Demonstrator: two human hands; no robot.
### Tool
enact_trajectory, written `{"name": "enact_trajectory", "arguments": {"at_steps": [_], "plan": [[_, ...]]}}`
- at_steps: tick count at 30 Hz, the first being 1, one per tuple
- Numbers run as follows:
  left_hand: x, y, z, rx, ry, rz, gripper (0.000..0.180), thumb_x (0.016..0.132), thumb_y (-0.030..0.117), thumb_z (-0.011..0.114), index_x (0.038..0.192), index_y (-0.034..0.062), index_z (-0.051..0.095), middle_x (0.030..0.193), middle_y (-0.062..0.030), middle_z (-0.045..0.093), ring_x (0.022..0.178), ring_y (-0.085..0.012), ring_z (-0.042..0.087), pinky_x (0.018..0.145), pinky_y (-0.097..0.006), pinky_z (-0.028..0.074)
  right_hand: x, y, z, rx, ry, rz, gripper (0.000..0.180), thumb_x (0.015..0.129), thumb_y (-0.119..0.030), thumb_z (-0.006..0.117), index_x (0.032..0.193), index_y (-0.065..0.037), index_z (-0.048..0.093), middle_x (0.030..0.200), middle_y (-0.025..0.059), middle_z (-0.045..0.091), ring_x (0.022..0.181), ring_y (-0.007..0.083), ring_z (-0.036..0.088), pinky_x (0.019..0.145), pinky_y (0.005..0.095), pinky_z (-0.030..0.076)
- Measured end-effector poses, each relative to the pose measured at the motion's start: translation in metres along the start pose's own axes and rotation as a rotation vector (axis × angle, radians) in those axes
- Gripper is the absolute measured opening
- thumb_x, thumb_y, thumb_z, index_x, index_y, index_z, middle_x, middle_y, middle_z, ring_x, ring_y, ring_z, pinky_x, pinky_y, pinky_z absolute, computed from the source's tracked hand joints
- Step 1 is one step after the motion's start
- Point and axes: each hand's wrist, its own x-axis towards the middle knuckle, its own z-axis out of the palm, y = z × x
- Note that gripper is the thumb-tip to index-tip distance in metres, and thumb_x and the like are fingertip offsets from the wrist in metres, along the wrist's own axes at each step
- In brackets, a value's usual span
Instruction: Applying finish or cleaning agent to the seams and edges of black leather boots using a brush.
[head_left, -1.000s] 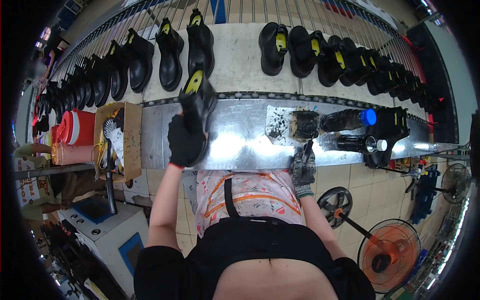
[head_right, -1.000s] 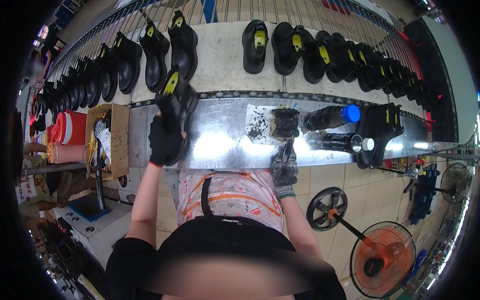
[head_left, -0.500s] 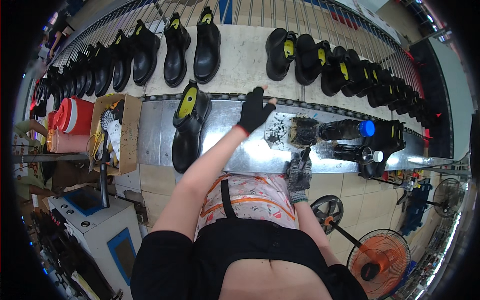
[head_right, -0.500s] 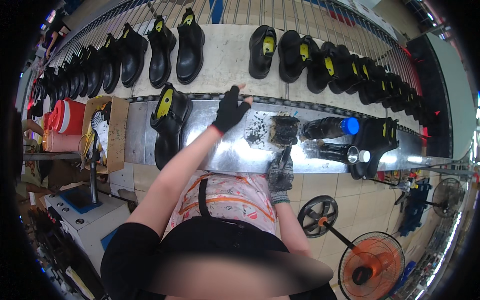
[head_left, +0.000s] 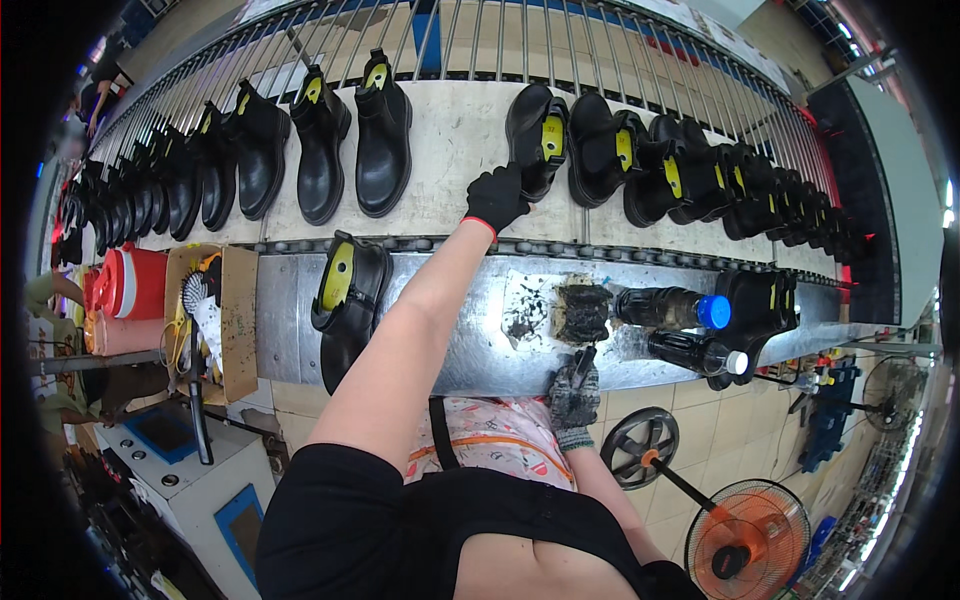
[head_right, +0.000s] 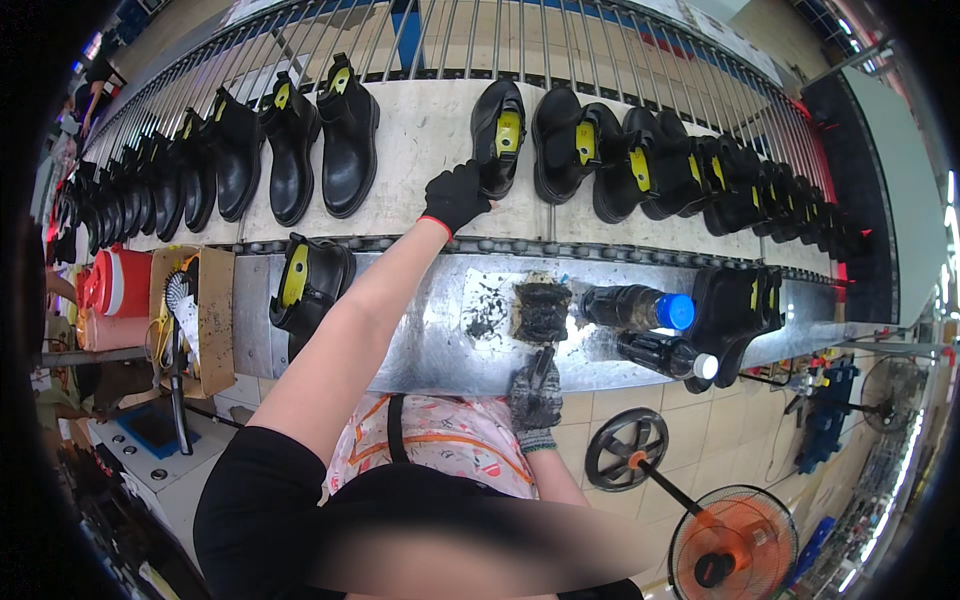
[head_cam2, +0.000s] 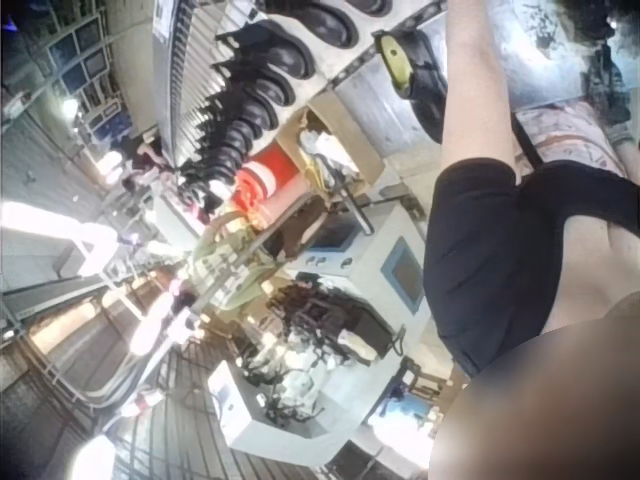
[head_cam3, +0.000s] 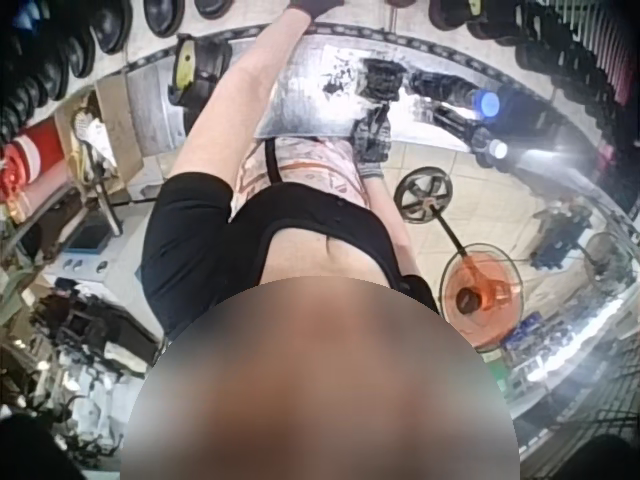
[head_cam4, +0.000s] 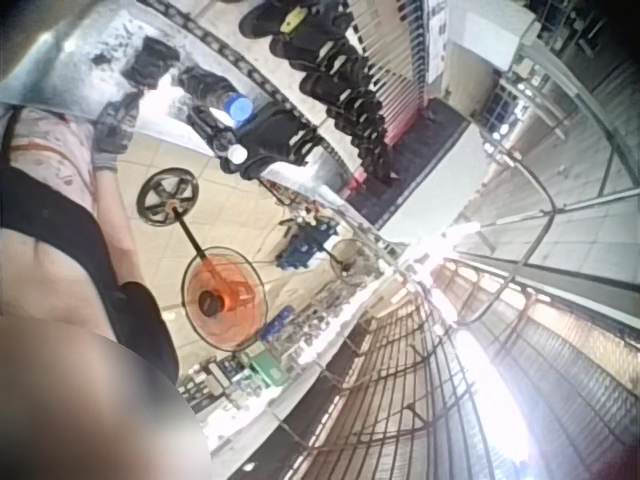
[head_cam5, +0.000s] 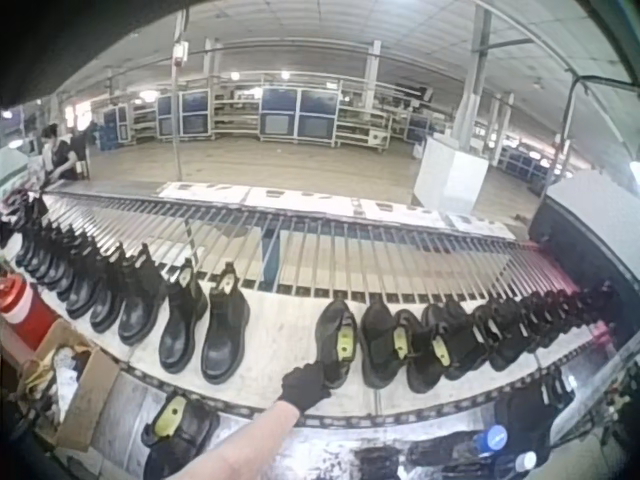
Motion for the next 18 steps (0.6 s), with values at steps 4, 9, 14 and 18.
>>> {"name": "enact_trajectory", "arguments": {"at_steps": [4,9,14,18], "plan": [[0.006,-0.004,0.004,-0.020,-0.011,0.065,0.068,0.062,0.050,0.076,0.108,0.0080,0.049,0.091,-0.0135,0.063,0.083,-0.0311,0.064,0.069,-0.042,0.051,-0.001,0.001,-0.003,-0.072,0.053,-0.042,0.044,0.085,-0.014,0.053,0.127,-0.003,0.046,0.107,0.0178,0.059,0.094,0.0308,0.058,0.081,0.0387,0.045],[0.009,-0.011,0.013,-0.022,0.019,0.135,0.061,0.066,0.049,0.073,0.107,0.0085,0.050,0.091,-0.0128,0.063,0.082,-0.0308,0.064,0.069,-0.042,0.050,0.002,-0.014,-0.011,-0.126,-0.013,-0.015,0.053,0.082,-0.025,0.060,0.129,-0.003,0.047,0.109,0.0164,0.059,0.095,0.0311,0.059,0.082,0.0403,0.046],[0.005,-0.021,0.016,0.027,-0.020,0.163,0.058,0.069,0.046,0.071,0.107,0.0082,0.050,0.092,-0.0125,0.063,0.083,-0.0301,0.064,0.070,-0.042,0.050,0.000,-0.003,-0.006,-0.090,-0.041,0.012,0.057,0.082,-0.026,0.059,0.132,-0.002,0.044,0.113,0.0190,0.057,0.098,0.0331,0.057,0.084,0.0419,0.046],[-0.019,-0.021,-0.002,-0.036,0.206,0.172,0.048,0.072,0.041,0.069,0.101,0.0066,0.052,0.091,-0.0126,0.065,0.080,-0.0310,0.064,0.070,-0.041,0.051,0.001,0.003,-0.002,-0.290,0.048,-0.215,0.062,0.090,-0.027,0.049,0.143,-0.006,0.026,0.109,0.0227,0.054,0.095,0.0369,0.055,0.079,0.0436,0.044]]}}
